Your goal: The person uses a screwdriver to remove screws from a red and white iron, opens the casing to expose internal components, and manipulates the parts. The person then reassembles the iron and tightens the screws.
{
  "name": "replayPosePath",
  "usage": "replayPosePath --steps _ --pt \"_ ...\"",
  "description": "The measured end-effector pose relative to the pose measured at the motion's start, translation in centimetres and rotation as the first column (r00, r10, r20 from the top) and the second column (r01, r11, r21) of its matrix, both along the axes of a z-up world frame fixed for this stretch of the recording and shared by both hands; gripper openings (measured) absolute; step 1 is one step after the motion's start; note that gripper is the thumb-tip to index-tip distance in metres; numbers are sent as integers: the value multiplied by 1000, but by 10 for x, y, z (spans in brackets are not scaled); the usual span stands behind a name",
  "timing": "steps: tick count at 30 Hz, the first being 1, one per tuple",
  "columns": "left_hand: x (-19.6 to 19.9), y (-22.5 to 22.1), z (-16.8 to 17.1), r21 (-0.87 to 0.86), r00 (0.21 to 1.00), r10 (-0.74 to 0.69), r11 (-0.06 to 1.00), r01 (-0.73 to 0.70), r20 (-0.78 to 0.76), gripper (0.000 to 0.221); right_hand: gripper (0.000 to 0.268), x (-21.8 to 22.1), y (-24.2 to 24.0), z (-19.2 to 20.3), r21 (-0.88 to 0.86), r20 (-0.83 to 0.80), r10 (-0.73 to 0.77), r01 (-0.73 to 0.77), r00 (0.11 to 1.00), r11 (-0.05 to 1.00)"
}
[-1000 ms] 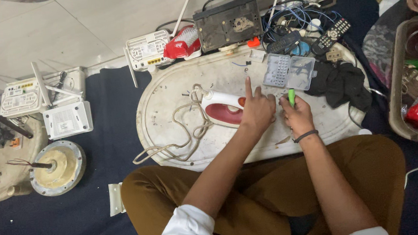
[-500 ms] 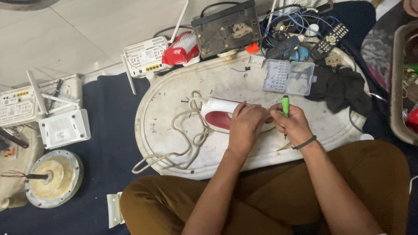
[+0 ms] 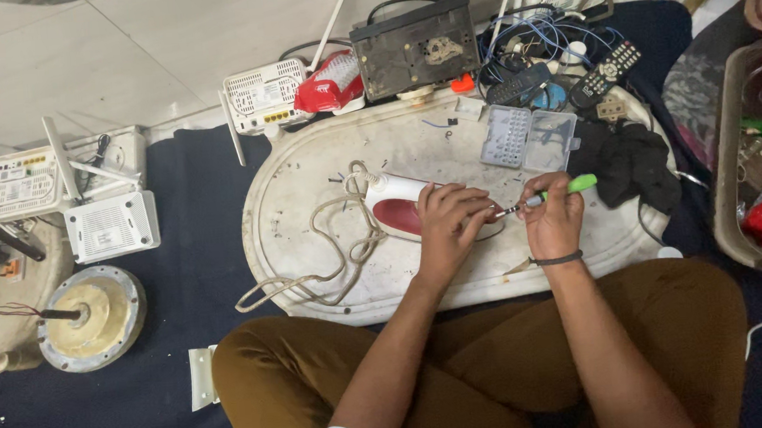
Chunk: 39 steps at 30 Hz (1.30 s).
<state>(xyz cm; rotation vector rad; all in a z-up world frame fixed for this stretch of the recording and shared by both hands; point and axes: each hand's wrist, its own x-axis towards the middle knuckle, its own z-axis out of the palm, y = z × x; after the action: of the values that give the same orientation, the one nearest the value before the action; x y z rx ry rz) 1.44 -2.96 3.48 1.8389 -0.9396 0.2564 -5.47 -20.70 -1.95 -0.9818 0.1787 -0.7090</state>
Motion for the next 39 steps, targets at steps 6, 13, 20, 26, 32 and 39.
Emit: replayPosePath --steps 6,13,20,26,32,39 --pt "0 1 2 10 1000 -10 1000 10 -26 13 37 3 -2 1 0 22 -36 36 999 999" --pt "-1 3 8 7 1000 -18 1000 18 -24 13 37 2 -3 6 9 16 -51 51 999 999" --pt "-2 3 10 3 1000 -2 1000 2 -16 11 32 3 0 5 -31 14 -42 42 999 999" --pt "1 5 7 -1 999 -28 1000 28 -27 10 32 3 -5 -1 -86 39 20 -17 999 996" --pt "4 7 4 -9 998 -42 999 41 -42 12 30 5 -5 -7 -69 48 32 -29 998 997" --pt "3 6 0 -2 999 -28 1000 28 19 11 28 1 3 0 -147 -116 -131 113 985 983"
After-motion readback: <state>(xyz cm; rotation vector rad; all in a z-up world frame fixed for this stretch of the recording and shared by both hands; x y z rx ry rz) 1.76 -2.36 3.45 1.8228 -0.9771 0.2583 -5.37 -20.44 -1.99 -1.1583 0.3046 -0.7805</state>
